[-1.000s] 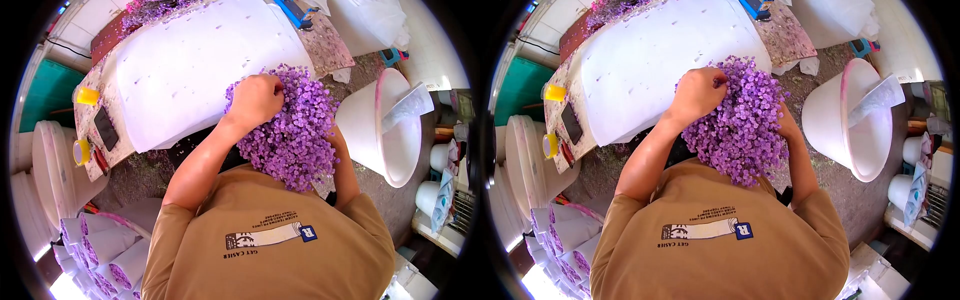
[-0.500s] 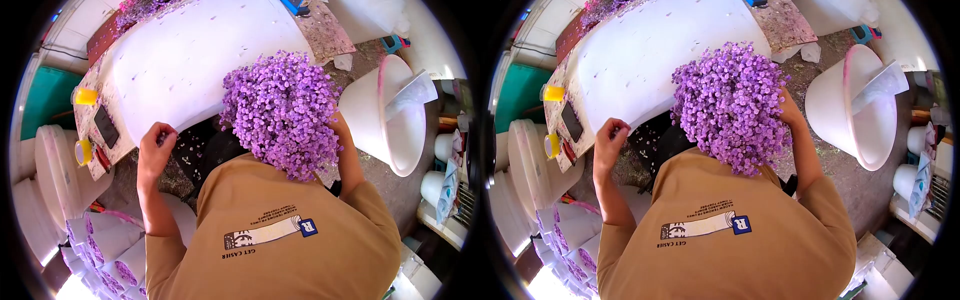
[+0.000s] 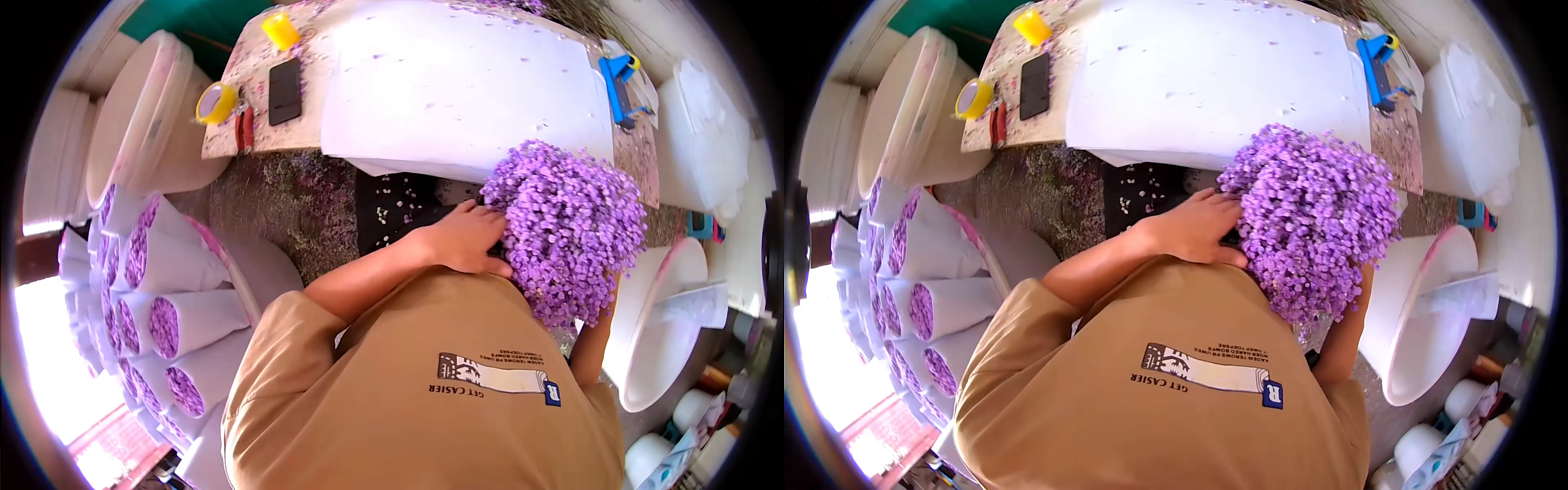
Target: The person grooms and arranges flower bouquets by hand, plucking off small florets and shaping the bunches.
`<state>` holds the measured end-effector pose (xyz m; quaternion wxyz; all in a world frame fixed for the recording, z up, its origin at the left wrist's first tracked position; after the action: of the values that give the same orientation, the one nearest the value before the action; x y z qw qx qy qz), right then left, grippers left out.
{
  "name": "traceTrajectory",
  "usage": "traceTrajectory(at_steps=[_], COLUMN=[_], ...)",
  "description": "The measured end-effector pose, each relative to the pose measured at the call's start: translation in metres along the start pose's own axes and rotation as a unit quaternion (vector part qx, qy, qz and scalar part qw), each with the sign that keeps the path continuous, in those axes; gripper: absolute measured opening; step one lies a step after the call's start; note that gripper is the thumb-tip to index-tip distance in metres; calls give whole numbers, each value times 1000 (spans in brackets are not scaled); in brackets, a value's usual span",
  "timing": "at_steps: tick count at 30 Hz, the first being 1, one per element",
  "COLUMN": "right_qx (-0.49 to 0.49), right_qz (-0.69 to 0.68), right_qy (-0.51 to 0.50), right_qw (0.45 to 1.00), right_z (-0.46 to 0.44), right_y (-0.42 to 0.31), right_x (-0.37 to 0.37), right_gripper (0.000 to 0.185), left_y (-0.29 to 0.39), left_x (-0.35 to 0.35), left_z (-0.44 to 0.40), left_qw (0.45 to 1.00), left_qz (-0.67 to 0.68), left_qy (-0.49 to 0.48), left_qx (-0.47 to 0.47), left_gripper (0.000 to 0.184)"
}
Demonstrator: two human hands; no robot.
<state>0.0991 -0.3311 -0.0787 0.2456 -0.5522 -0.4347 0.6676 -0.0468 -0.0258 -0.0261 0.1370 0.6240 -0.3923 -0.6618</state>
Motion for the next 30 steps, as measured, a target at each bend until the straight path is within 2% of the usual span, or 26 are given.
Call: traceTrajectory(at_steps=[1,3,4,6,9,10,12,14,16,18,19,20,21,22,23,24,25,26,30], right_qx=[1,1,4,13,23,23,-1,-52,-142,-217,-244,-246,-287,-327,-317,-308,-285,-288,-307], right_qz=[0,-4,-6,-22,-89,-121,-196,-224,-110,87,110,77,88,98,112,126,115,155,201], right_qy=[2,8,13,32,86,107,142,168,220,286,256,138,68,-6,-77,-157,-135,-104,-111], right_qw=[1000,1000,1000,999,992,987,970,959,959,929,929,956,951,940,939,930,942,939,924], right_z=[-1,-3,-4,-3,-4,-5,-11,-25,-27,-10,-12,-15,-16,-18,-26,-34,-44,-55,-63], right_y=[1,0,0,0,-15,-26,-61,-111,-177,-254,-283,-306,-308,-306,-301,-295,-285,-270,-231], right_x=[-1,-1,-5,-17,-68,-89,-133,-164,-170,-134,-100,-59,-28,1,24,48,62,78,130], right_gripper=[54,54,54,55,56,56,57,57,58,69,78,88,88,89,86,82,77,74,71], left_y=[-2,5,5,11,46,56,60,60,32,3,-10,-4,23,50,78,105,129,148,187], left_x=[4,8,13,8,-23,-35,-53,-92,-146,-178,-186,-196,-206,-214,-220,-225,-233,-238,-245], left_z=[-4,-11,-17,-25,-48,-58,-81,-90,-77,-31,0,31,53,72,89,102,113,119,125], left_qw=[1000,998,987,963,947,936,913,851,832,726,673,654,640,638,665,661,678,672,589], left_qz=[0,44,119,260,313,340,387,499,448,518,539,551,589,604,577,564,568,570,617], left_qy=[10,-34,-105,-72,-65,23,69,132,319,452,503,510,458,404,374,373,311,288,264], left_qx=[-7,24,-8,-17,5,85,112,91,74,14,61,90,187,256,293,327,348,374,451], left_gripper=[79,85,89,95,96,91,84,70,52,31,19,19,12,16,16,19,25,24,23])
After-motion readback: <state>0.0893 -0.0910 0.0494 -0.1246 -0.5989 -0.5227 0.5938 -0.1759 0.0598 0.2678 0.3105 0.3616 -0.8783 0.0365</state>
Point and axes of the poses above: each hand's wrist, its own z-axis away from the middle knuckle, its own x-axis out of the palm, y = z × x, the point moved 8 cm from there along -z, towards the middle knuckle, and after that the axes turned 2 degrees about x, right-handed, at the moved point
